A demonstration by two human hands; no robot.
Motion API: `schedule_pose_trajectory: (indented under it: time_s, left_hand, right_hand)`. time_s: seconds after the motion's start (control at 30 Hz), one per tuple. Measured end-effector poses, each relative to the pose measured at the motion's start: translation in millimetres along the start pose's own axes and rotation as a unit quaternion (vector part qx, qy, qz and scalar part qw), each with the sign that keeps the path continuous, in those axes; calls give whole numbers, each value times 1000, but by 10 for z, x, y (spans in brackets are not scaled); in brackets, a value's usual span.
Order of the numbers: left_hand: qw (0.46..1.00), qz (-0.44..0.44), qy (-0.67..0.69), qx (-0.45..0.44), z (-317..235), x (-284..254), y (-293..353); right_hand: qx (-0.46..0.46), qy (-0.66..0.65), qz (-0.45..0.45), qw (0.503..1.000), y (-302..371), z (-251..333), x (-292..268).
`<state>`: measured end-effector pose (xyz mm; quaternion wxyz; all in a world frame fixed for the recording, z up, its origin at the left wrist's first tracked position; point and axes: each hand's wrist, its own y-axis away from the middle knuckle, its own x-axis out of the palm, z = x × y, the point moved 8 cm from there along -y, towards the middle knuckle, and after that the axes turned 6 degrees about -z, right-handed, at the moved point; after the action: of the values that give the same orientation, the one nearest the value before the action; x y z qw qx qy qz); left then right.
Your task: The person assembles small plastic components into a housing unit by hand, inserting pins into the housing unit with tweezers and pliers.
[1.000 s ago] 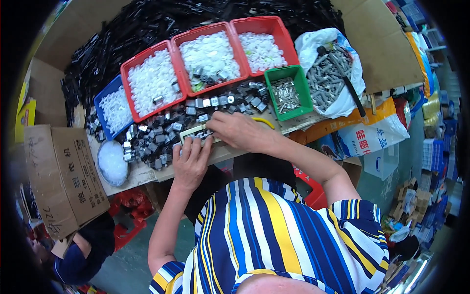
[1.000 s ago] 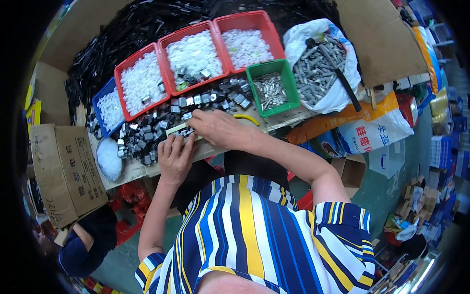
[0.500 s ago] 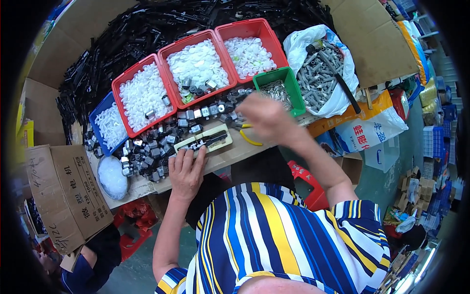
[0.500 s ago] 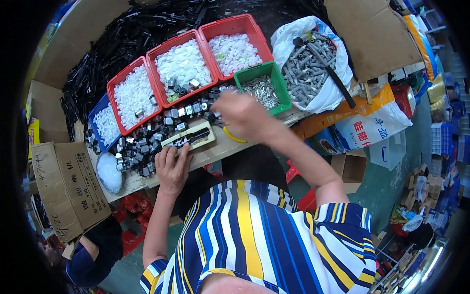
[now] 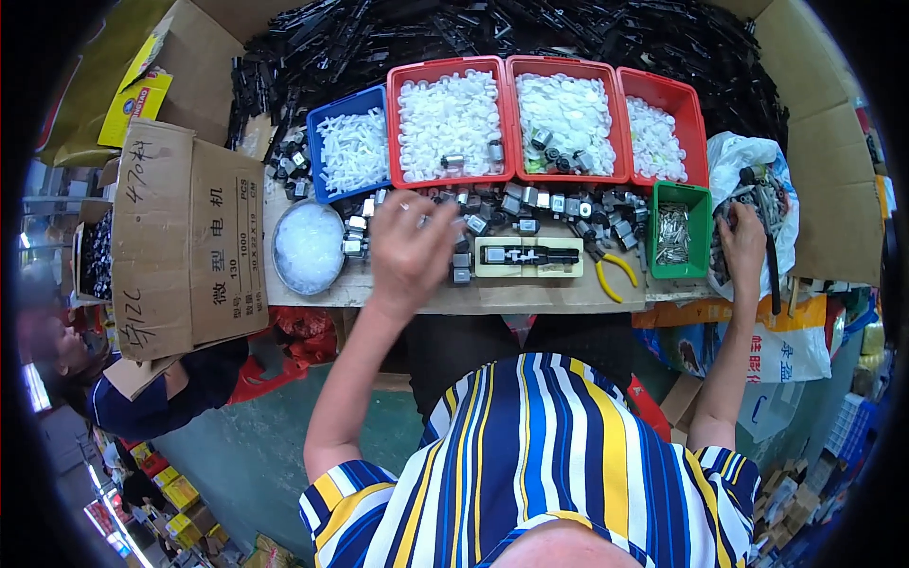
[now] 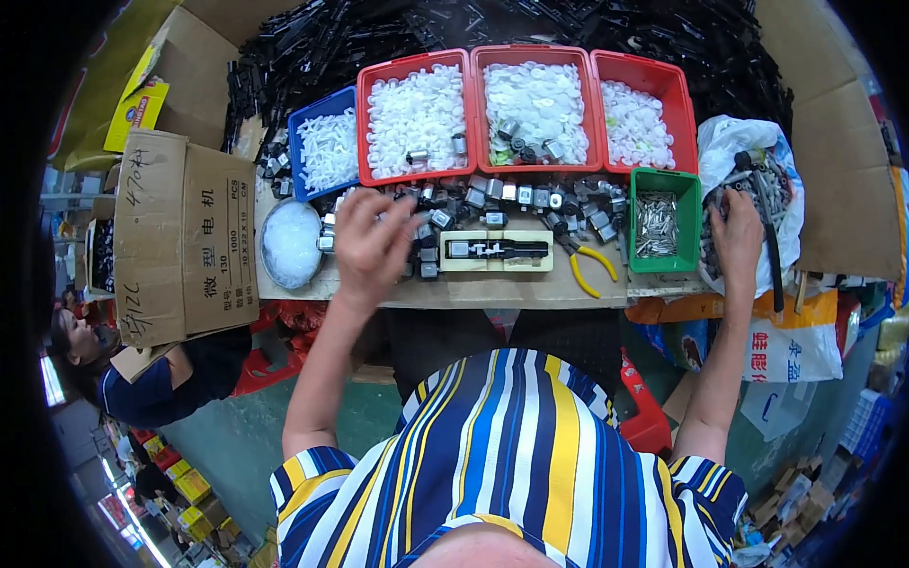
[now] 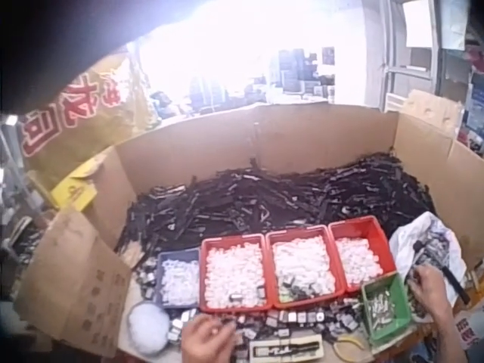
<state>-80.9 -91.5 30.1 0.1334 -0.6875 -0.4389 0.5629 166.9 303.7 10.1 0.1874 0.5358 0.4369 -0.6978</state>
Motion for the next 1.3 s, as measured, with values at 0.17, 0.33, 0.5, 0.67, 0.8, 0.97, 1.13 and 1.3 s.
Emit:
schedule_pose_trajectory:
  time_s: [0.17,0.33,0.5,0.67,0.8,0.97,1.13,1.3]
  left_hand:
    - [993,-19,-89,-72,873,-180,-367]
    - [980,0,-143,-140,1588,-37,-542]
    - [973,47,-150,-168,1747,164,-530]
    - [986,-8,-80,-146,1775,210,-631]
    - [964,-16,79,-253,2087,75,-607]
    - [804,-86,443,-388,2140,108,-541]
    - [783,-146,426,-429,2178,24,-483]
    - [803,-112,380,-446,2068,57,-488]
  right_hand:
    - [73,-137,30,987,-41,-217,-48]
    - [110,-207,-20,972,6,-338,-79]
    - [66,-171,20,983,5,-21,-5]
    - [67,-132,4,989,-18,-91,52]
    - [88,-189,-30,978,-53,-156,27]
    - [189,-337,-28,922,-2,-324,59]
    - [174,-413,-34,893,22,-350,72]
    - [180,-424,-28,887,101,-508,92]
